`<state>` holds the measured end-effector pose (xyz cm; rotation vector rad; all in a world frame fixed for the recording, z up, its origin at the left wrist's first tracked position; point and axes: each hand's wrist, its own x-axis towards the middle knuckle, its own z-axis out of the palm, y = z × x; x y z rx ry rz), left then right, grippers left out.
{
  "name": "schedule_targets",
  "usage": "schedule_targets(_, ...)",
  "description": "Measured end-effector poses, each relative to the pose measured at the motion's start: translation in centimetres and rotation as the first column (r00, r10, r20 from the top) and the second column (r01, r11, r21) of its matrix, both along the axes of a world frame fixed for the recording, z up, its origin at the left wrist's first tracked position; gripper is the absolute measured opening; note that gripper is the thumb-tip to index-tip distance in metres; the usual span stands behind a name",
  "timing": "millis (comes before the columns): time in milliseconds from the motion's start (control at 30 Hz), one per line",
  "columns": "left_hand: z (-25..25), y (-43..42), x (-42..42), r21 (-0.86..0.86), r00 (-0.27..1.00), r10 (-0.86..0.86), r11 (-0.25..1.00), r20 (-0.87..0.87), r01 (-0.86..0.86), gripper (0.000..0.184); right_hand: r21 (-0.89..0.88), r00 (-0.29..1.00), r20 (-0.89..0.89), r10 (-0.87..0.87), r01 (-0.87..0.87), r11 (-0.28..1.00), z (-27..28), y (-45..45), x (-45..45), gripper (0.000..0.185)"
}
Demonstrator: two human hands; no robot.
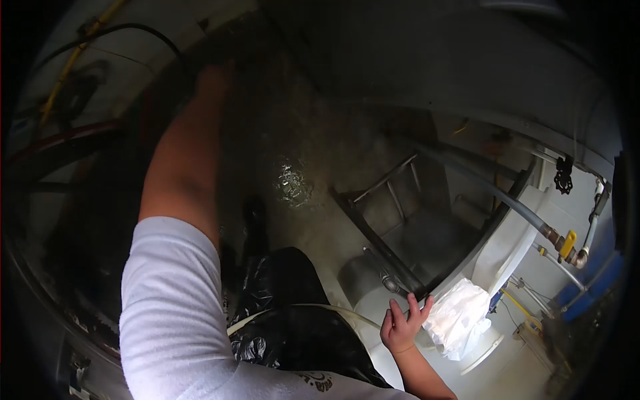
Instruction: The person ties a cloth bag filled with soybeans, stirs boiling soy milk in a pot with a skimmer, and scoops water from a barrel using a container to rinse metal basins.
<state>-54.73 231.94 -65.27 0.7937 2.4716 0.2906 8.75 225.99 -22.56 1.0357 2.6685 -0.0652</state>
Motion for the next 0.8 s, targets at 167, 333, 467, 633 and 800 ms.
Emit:
schedule_targets(167,-2.2,-0.2,-2.5,-0.120,0.989,-0.136,0.984,-0.050,0.129,0.039,-0.033,1.000,-0.021,0.003,-0.003,0.999,0.1,0.2,-0.2,0.028)
schedule_targets(333,-1.0,-0.1,-3.3,-0.233,0.885,-0.461,0.870,-0.071,0.434,0.034,-0.021,0.999,-0.038,0.010,-0.011,1.000,0.1,0.2,-0.2,0.027)
schedule_targets(467,3.1,-0.1,-0.7,-0.461,0.663,-0.740,0.629,-0.109,0.626,0.044,-0.002,0.999,-0.030,-0.012,0.012,1.000,0.2,0.3,0.0,0.028)
schedule_targets(633,6.4,-0.9,4.0,-0.724,0.440,-0.880,0.421,-0.179,0.547,0.061,0.007,0.997,-0.073,-0.002,0.002,1.000,0.7,0.3,-0.1,0.031)
schedule_targets(800,11.1,-7.1,16.8,-0.591,0.695,-0.704,0.501,0.146,0.632,0.057,0.046,0.991,-0.134,-0.026,0.033,0.998,1.7,0.2,-0.2,0.035)
